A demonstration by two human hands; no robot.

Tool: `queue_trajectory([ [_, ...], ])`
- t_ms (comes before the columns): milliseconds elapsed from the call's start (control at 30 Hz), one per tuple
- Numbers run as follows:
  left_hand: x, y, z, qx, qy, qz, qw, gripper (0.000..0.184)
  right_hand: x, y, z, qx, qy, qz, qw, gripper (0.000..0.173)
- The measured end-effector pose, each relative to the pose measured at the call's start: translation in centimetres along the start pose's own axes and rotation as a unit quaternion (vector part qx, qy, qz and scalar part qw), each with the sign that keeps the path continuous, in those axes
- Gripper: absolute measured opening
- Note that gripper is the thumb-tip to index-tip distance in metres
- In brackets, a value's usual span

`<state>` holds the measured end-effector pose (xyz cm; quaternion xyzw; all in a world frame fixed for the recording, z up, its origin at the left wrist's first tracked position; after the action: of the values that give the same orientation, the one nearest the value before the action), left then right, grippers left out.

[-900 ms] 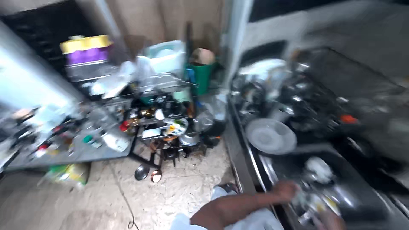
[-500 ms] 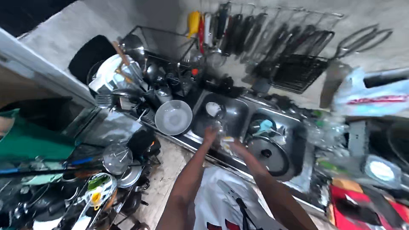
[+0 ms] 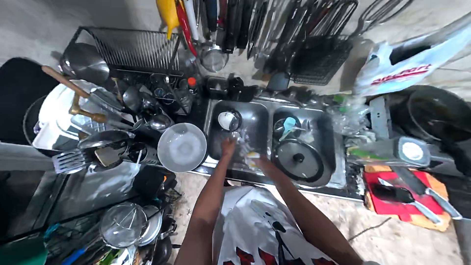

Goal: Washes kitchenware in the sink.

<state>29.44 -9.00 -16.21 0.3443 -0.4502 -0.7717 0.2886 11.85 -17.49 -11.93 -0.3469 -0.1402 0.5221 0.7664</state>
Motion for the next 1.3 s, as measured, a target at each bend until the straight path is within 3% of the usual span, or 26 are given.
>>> queue_trajectory([
  [100, -0.6, -1.5, -1.2, 0.006, 0.011, 0.010, 1.000, 0.040, 0.0, 0.3, -2.0, 0.025, 0.004, -0.010, 1.000, 0.037],
  [233, -1.8, -4.5, -1.1, -0.048, 0.008, 0.072, 0.996, 0.052, -1.0, -0.2, -6.5, 0.071, 0.055, 0.025, 0.996, 0.044],
  [433, -2.4, -5.2, 0.2, -0.058, -0.039, 0.177, 0.982, 0.034, 0.8, -2.8, -14.0, 0.059, 0.041, 0.089, 0.993, 0.047],
  [667, -4.1, -5.6, 0.9, -0.083, -0.025, 0.155, 0.984, 0.028, 2.1, -7.6, -16.5, 0.032, 0.044, 0.175, 0.983, 0.055],
  [767, -4.5, -5.7, 1.1, -0.103, -0.012, 0.168, 0.980, 0.029, 1.8, -7.8, -16.5, 0.034, 0.041, 0.224, 0.973, 0.059],
  [933, -4.3, -5.9, 0.9, -0.095, -0.007, 0.168, 0.981, 0.027, 1.0, -7.2, -16.6, -0.006, 0.038, 0.263, 0.964, 0.050],
  [1167, -3.2, -4.8, 1.6, -0.097, -0.015, 0.202, 0.974, 0.026, -1.7, -5.5, -14.8, -0.005, 0.110, 0.202, 0.973, 0.055],
  [1233, -2.8, -4.2, 1.8, -0.095, -0.026, 0.208, 0.973, 0.026, -1.6, -5.2, -13.2, -0.017, 0.104, 0.106, 0.989, 0.057],
  [1300, -2.1, -3.6, 2.2, -0.086, -0.045, 0.215, 0.972, 0.024, -0.1, -3.9, -11.9, 0.000, 0.040, -0.073, 0.997, 0.053],
])
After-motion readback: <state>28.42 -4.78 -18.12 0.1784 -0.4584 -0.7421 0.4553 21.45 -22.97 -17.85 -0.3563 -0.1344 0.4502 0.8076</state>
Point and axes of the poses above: each hand's wrist, its own z-axis away from the middle knuckle, its own x-axis out of the palm, y = z × x, the point moved 10 cm from there along -z, towards the middle knuckle, and after that the axes turned 6 degrees about x, right-handed, at the moved point
